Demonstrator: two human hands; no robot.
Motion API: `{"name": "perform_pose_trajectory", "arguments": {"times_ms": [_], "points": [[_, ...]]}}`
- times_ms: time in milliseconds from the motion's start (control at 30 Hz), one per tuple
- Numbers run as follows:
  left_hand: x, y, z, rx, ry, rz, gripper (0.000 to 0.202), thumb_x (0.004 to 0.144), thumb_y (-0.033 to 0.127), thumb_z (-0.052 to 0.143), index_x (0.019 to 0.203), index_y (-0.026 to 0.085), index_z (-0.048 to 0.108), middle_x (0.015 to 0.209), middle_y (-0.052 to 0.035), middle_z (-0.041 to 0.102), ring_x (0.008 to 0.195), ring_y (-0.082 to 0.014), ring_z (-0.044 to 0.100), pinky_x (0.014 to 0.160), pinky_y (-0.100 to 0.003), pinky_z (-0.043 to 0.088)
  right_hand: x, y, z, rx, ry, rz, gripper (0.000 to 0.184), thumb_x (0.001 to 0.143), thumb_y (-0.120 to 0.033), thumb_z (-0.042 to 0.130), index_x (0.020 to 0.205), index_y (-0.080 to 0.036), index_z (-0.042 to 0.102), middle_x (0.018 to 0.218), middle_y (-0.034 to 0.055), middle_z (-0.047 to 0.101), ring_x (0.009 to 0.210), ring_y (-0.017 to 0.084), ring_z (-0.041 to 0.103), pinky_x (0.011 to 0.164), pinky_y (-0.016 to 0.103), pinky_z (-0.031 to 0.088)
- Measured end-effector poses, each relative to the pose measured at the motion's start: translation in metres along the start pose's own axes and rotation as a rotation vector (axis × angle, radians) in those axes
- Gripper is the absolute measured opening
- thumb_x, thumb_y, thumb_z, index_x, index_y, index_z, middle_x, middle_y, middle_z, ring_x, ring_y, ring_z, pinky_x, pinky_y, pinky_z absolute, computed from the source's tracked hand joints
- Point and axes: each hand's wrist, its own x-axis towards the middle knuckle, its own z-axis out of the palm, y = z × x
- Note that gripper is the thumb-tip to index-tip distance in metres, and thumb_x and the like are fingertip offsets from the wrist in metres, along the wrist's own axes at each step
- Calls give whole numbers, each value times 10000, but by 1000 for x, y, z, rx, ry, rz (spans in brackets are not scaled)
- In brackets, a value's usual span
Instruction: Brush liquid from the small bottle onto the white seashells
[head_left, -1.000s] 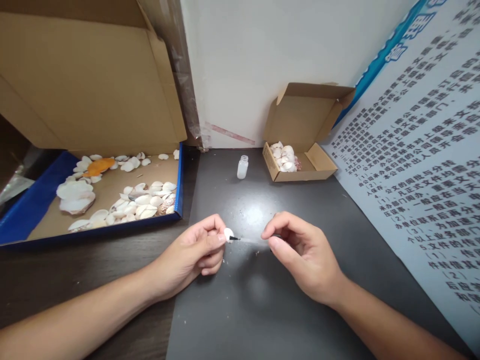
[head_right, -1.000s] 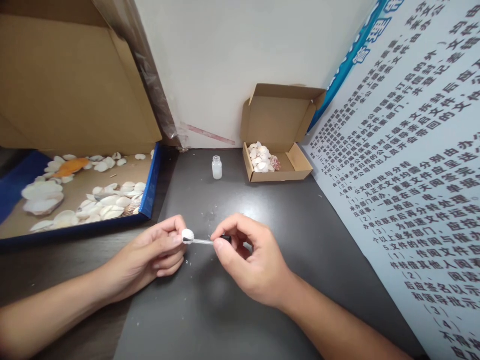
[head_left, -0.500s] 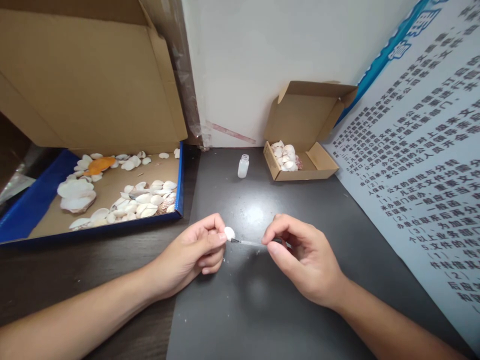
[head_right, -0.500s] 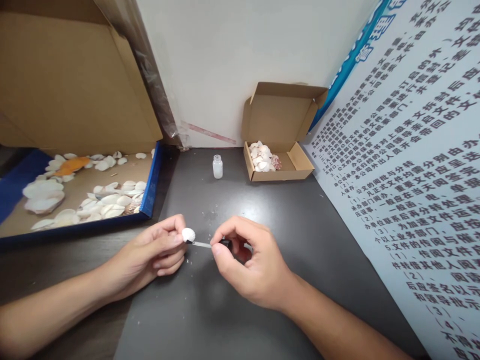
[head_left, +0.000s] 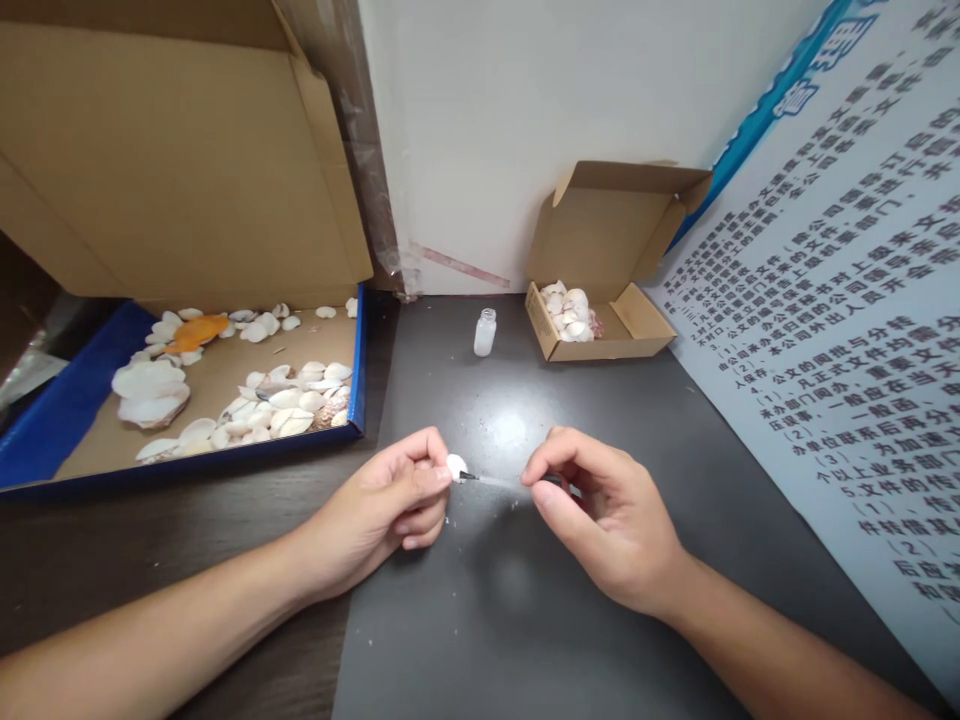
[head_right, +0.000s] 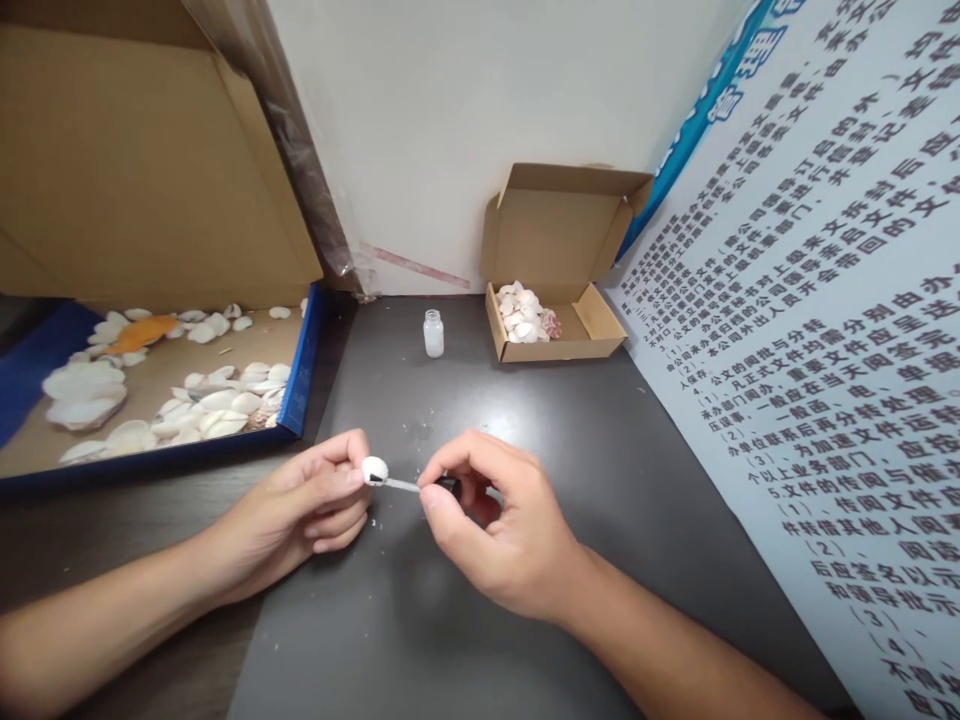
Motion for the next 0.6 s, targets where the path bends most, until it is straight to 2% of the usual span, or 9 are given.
{"name": "perform_pose_trajectory", "arguments": {"times_ms": [133,267,600], "points": [[0,-1,-1,4,-10,1,221,925,276,598,776,199,454,515,114,273,447,-46,185,441,-156,233,1,0,1,-62,-4,24,93,821,-133,581,756,-192,609,592,-60,449,505,81,394,477,210,334],[-1,-1,-2,1,-8,2,220,924,273,598,779,200,450,517,115,278,447,-45,189,441,-155,233,0,2,1,8,11,20,76,851,-174,575,790,-196,616,615,-51,489,521,85,429,477,203,350],[-1,0,0,3,-9,-1,222,924,272,602,782,198,448,516,116,278,451,-44,185,447,-157,228,1,3,1,-42,-8,43,94,834,-144,578,758,-194,604,596,-63,446,513,79,388,481,207,330]]}}
